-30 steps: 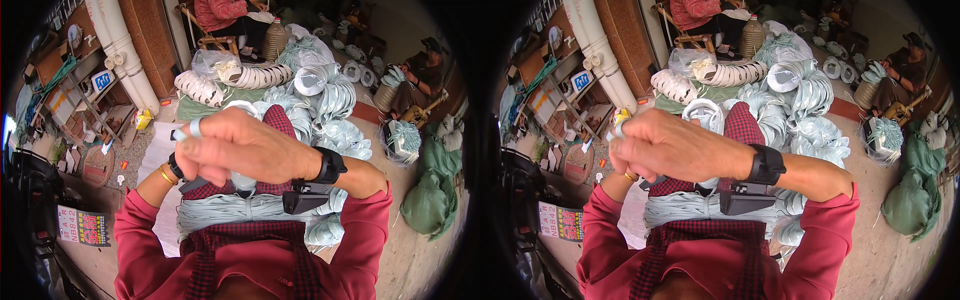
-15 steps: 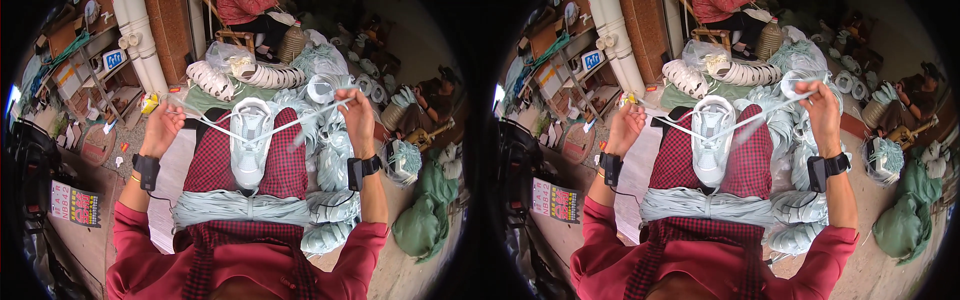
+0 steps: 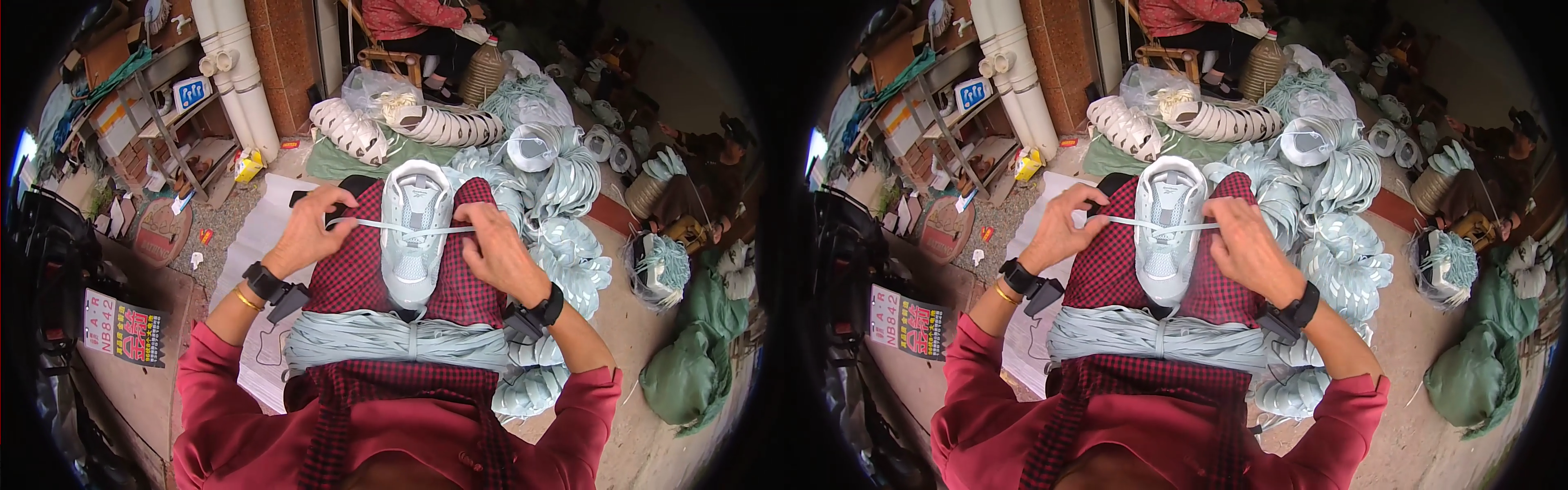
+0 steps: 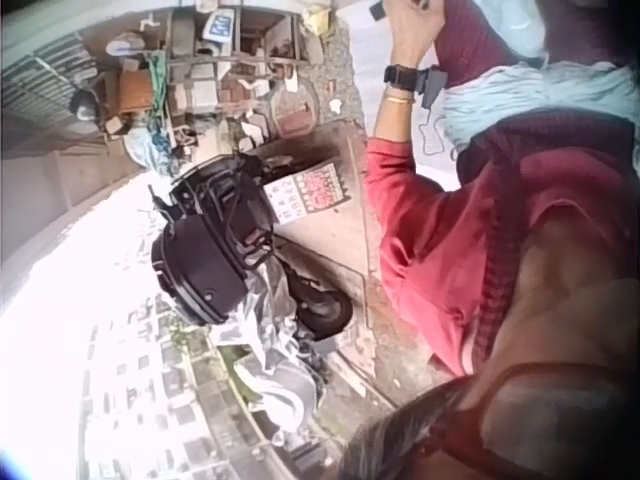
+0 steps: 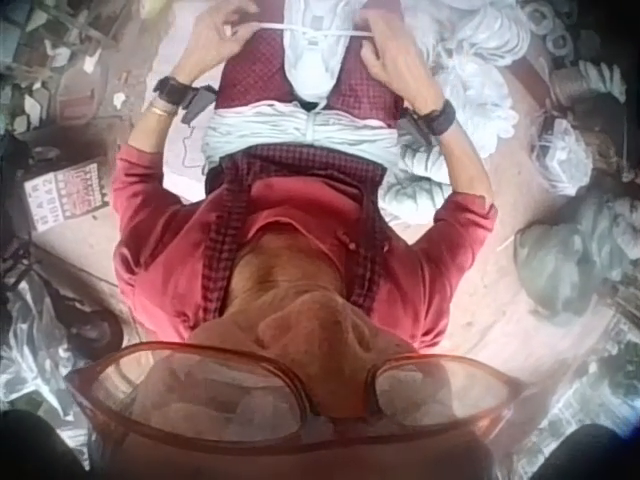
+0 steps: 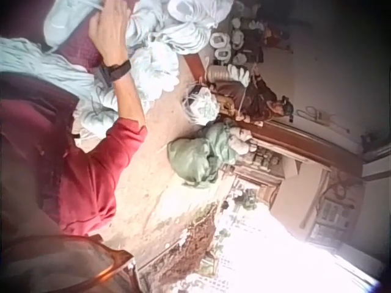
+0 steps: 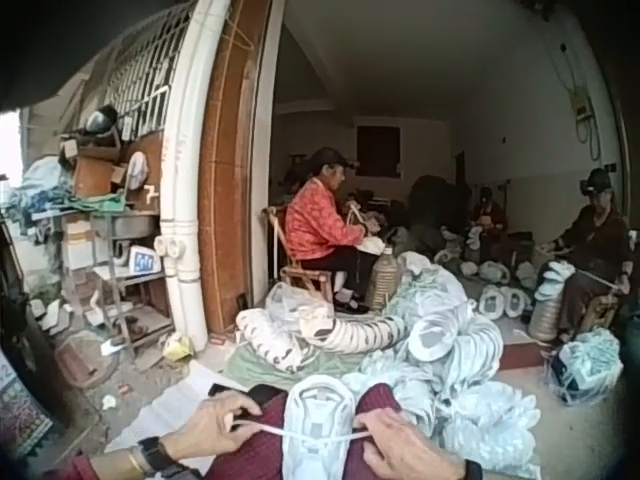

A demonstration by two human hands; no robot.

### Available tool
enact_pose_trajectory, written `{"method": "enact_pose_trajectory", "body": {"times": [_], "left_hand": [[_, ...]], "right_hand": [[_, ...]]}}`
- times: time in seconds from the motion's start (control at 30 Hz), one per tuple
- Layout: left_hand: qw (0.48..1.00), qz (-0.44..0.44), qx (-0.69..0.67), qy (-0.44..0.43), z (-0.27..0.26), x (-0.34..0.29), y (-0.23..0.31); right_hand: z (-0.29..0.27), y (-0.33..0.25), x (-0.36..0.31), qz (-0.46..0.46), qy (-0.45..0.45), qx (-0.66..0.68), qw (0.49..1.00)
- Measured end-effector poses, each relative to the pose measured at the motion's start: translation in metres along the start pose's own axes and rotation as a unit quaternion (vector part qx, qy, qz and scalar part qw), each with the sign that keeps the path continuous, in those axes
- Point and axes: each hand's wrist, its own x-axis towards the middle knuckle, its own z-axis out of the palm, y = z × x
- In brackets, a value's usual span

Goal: Lacing a white sneaker as part of the manufacturing process.

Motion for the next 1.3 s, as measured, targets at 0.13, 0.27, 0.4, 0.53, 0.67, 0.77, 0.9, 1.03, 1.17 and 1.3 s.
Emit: {"method": "enact_pose_trajectory", "body": {"times": [0.13,0.27,0.4,0.53,0.67,0.77,0.9,1.03,1.17,1.3], "left_hand": [[0.992,0.065,-0.048,-0.098,0.029,0.009,0.021],[0.973,0.203,0.076,-0.083,0.027,0.005,0.005],[0.932,0.279,0.215,-0.086,-0.004,-0.002,-0.023],[0.935,0.196,0.290,-0.047,-0.071,-0.009,-0.036],[0.934,0.070,0.347,0.054,-0.163,-0.039,-0.053],[0.909,0.050,0.392,0.134,-0.234,-0.065,-0.060],[0.867,0.023,0.460,0.190,-0.306,-0.092,-0.057],[0.799,-0.032,0.545,0.252,-0.364,-0.125,-0.054],[0.698,0.051,0.591,0.401,-0.360,-0.146,-0.042],[0.777,0.059,0.139,0.611,-0.241,-0.093,0.014]], "right_hand": [[0.025,0.004,0.005,-0.020,-0.028,0.004,0.999],[0.023,0.025,-0.002,-0.083,-0.074,-0.027,0.993],[0.000,0.038,-0.008,-0.117,-0.081,-0.081,0.987],[-0.054,0.069,-0.032,-0.072,-0.047,-0.132,0.988],[-0.137,0.093,-0.080,0.009,-0.031,-0.251,0.967],[-0.204,0.098,-0.114,0.085,-0.029,-0.339,0.936],[-0.269,0.107,-0.162,0.172,0.050,-0.448,0.876],[-0.324,0.122,-0.203,0.291,0.079,-0.555,0.775],[-0.327,0.120,-0.223,0.212,0.204,-0.635,0.714],[-0.217,0.092,-0.165,0.093,0.539,-0.347,0.762]]}}
